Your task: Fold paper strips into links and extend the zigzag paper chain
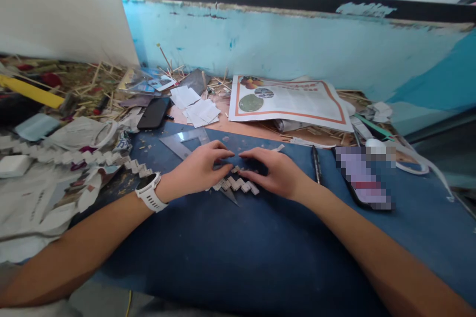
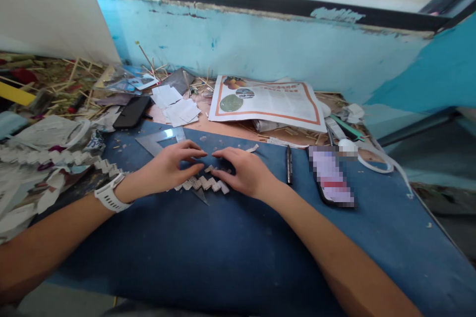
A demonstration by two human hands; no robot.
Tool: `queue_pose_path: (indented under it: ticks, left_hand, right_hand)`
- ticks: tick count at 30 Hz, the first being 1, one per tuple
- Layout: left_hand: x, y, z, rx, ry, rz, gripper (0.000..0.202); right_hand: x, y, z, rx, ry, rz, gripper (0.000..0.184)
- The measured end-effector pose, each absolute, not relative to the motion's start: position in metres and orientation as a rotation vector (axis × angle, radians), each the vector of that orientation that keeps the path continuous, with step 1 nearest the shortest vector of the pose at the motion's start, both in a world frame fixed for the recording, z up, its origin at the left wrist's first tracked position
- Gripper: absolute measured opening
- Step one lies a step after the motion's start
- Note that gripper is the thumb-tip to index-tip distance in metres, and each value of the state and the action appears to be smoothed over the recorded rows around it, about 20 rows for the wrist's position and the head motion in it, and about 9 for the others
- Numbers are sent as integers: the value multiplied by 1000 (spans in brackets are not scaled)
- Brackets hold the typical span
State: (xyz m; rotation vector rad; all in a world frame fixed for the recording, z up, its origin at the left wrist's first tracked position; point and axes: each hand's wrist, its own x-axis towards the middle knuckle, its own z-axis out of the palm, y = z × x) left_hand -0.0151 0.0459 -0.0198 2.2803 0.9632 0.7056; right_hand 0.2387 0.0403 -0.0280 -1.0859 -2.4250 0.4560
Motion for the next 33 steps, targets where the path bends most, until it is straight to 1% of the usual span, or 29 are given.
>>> queue_pose_path:
  ticks: [2, 5, 12, 18, 22, 27, 30, 33]
  left_hand:
    - [-18, 48, -22, 2413, 864, 596, 25]
    - [-20, 52, -24, 2509, 732, 476, 26]
    - [-19, 58, -28, 2604, 678, 466, 24]
    - [-17, 62, -34, 2652, 691, 542, 25]
    - [-17, 62, -34, 2623, 744, 640, 27]
    - [-15, 57, -29, 2502, 784, 782, 19]
    - [-12, 52, -25, 2382, 830, 801, 13]
    - [-8, 48, -21, 2243, 856, 786, 11]
  right_hand:
    - [241, 42, -26, -1072, -2505, 503, 37]
    - [244, 44, -25, -1038, -2570, 529, 39]
    - [237, 40, -29, -992, -2541, 408, 28]
    - [237, 42, -35, -994, -2424, 495, 37]
    - [236, 41, -38, -1035, -2326, 592, 35]
    - [227, 34, -36, -1009, -2076, 787, 40]
    - [221, 29, -32, -1008, -1948, 864, 29]
    - [217, 26, -28, -1025, -1855, 932, 21]
